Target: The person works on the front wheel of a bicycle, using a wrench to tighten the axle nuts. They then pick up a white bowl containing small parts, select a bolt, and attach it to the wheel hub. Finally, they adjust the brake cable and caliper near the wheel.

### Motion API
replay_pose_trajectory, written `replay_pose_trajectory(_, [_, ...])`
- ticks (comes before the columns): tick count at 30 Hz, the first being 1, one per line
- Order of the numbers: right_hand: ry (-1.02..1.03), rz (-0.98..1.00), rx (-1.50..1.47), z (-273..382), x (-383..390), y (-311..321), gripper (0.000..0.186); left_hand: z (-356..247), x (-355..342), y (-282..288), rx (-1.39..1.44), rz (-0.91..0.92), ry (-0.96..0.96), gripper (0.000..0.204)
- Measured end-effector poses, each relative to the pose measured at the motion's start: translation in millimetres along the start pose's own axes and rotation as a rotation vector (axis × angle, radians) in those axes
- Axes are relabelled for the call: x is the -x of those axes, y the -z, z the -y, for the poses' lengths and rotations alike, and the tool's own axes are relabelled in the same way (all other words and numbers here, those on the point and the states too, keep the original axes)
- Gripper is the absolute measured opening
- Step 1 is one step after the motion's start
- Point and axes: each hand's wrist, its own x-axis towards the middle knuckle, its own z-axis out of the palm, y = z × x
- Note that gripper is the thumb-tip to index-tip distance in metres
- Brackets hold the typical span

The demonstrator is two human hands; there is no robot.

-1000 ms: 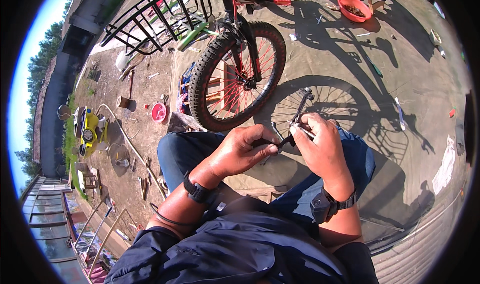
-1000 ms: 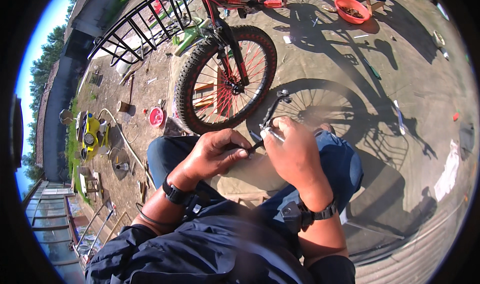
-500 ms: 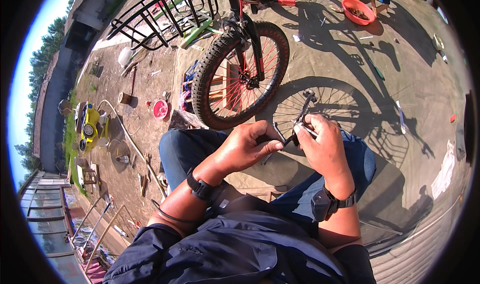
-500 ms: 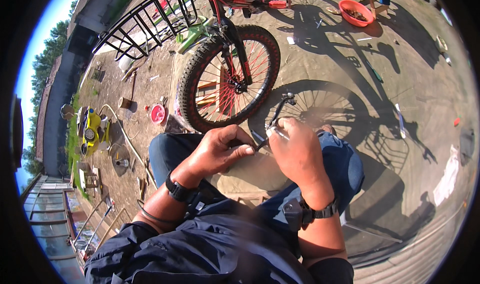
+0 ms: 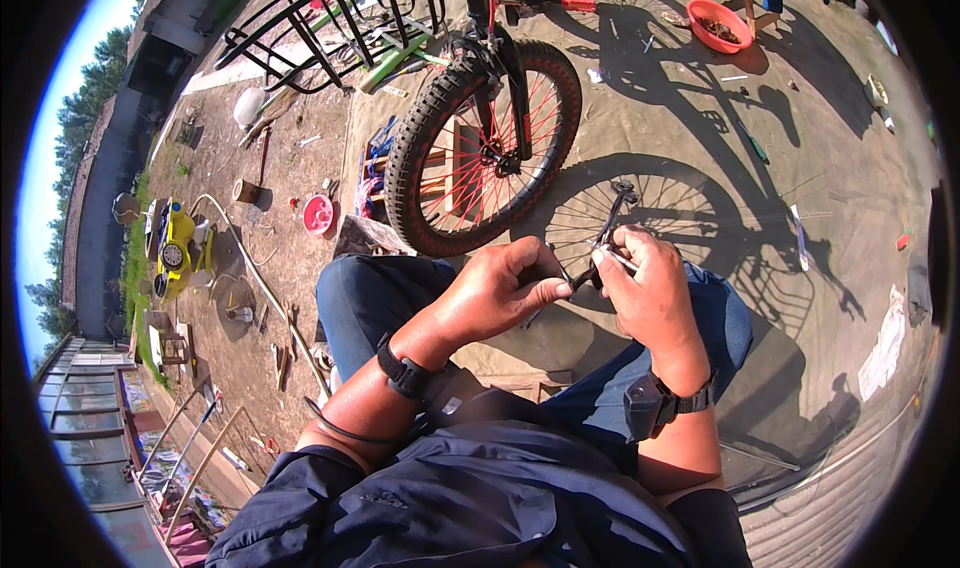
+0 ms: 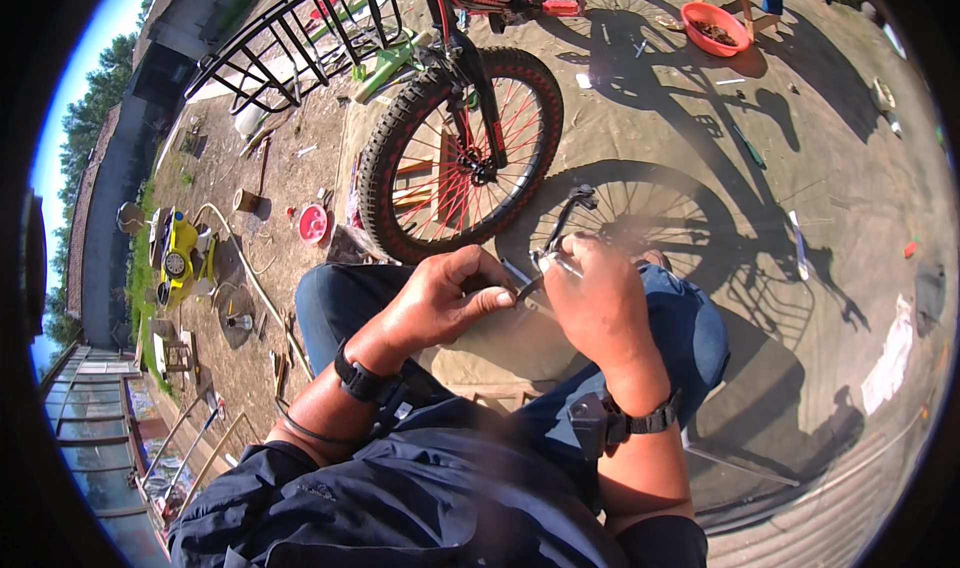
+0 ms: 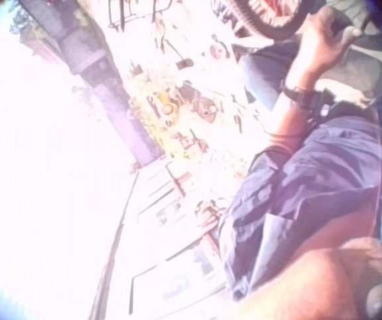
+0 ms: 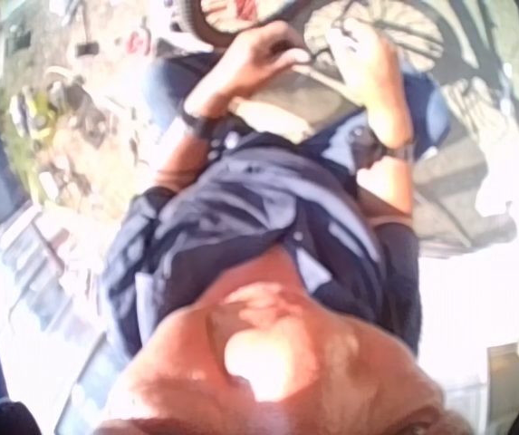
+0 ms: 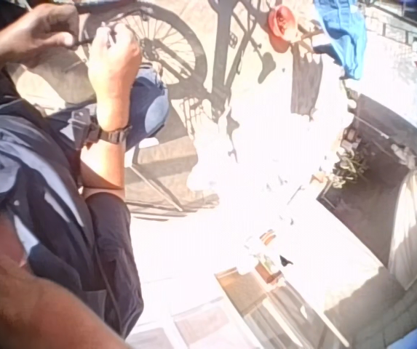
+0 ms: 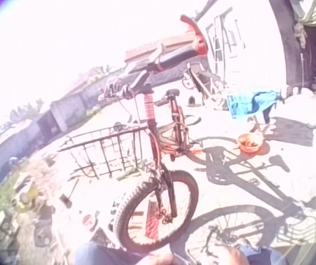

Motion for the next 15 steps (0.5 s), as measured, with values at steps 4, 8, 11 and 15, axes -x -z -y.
replay_pose_trajectory(4, [-0.003, 0.008, 0.007, 1, -1, 1, 0.027, 0, 1, 2, 0.019, 0.003, 0.052, 0.021])
replay_pose_trajectory(8, [-0.015, 0.002, 0.004, 2, -2, 2, 0.027, -5, 0, 10, 0.179, -0.038, 0.234, 0.02])
replay_pose_trajectory(11, [-0.029, 0.01, 0.018, 1, -5, 1, 0.027, 12, 3, 14, 0.332, -0.092, 0.252, 0.017])
replay_pose_trajectory(15, [-0.139, 0.04, 0.1, -8, -12, -5, 0.029, 30, 4, 21, 0.545, -0.196, 0.29, 0.013])
